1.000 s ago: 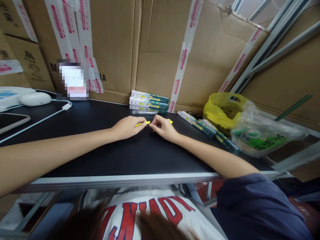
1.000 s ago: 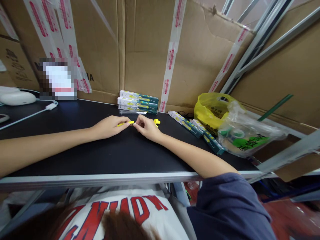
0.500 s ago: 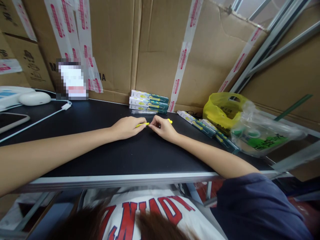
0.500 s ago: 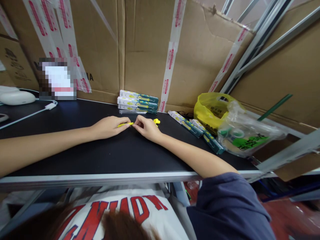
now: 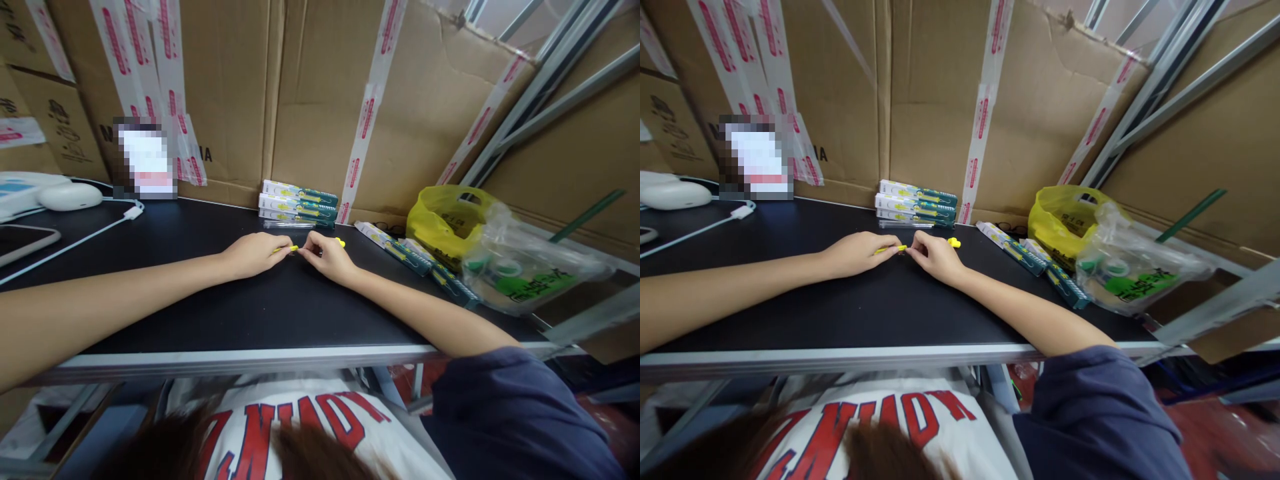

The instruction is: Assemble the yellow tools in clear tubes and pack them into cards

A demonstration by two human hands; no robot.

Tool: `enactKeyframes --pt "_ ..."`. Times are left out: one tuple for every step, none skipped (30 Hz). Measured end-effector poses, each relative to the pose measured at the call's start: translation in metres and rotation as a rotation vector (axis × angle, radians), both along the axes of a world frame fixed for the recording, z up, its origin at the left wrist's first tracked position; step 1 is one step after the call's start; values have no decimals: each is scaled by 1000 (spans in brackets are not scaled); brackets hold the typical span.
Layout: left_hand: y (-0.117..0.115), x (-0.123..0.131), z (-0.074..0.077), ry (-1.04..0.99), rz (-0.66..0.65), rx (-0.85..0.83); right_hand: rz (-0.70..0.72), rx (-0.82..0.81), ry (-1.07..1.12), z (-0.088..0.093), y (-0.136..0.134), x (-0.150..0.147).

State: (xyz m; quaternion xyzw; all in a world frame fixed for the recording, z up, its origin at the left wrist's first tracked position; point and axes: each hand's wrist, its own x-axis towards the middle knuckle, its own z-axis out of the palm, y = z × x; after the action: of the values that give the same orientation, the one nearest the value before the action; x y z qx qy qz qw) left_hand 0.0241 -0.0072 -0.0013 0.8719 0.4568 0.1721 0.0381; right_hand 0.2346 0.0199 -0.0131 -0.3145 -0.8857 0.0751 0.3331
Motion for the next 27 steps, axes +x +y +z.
enactKeyframes --pt "0 0 0 -2 -2 -2 0 -3 -7 0 0 0" --pt "0 0 0 -3 -2 -5 0 -5 -16 1 0 0" --pt "1 0 -1 -4 0 -8 -1 -5 -26 1 0 1" --pt "1 -1 -1 -2 2 -9 -2 -3 -39 1 1 1" --pt "1 -1 -1 2 5 -10 -3 2 -55 1 1 1" --pt "1 -1 -1 7 9 -9 -4 9 -75 1 0 2" --pt "1 0 -1 14 13 -7 -7 20 -100 1 0 2" --pt "0 0 -1 21 15 -4 -10 36 -126 1 0 3" --pt "0 0 -1 30 17 0 -15 55 -154 2 -1 3" --pt "-1 0 -1 40 18 4 -19 76 -182 2 -1 3" --pt "-1 1 -1 48 20 8 -20 99 -208 3 -2 3" --pt "-2 1 0 55 22 12 -16 122 -234 3 -2 3" --pt "-2 1 0 60 25 15 -8 149 -259 4 -2 3" --pt "-3 2 0 63 29 17 3 178 -284 4 -2 3" --pt "-3 2 0 63 33 18 14 209 -305 5 -2 4" --pt "-3 2 1 61 35 17 22 238 -320 5 -2 4" --pt "-3 2 1 57 31 15 28 260 -326 5 -2 4" --pt "-3 1 1 53 23 14 31 274 -324 6 -3 4" --pt "-3 1 1 48 14 14 31 279 -314 6 -3 5" --pt "-3 1 1 45 4 15 27 272 -299 6 -3 5" --pt "-2 0 1 41 -6 16 19 259 -280 6 -3 5" --pt "-2 0 1 37 -12 17 8 243 -260 6 -4 5" --pt "-1 0 1 33 -16 16 -3 226 -243 7 -4 5" --pt "0 0 1 30 -17 13 -16 210 -228 7 -4 4" --pt "0 0 1 29 -18 9 -27 196 -219 7 -4 4" --pt "1 -1 0 30 -17 5 -38 185 -215 7 -4 4" --pt "1 -1 0 33 -15 3 -50 176 -216 7 -4 4"
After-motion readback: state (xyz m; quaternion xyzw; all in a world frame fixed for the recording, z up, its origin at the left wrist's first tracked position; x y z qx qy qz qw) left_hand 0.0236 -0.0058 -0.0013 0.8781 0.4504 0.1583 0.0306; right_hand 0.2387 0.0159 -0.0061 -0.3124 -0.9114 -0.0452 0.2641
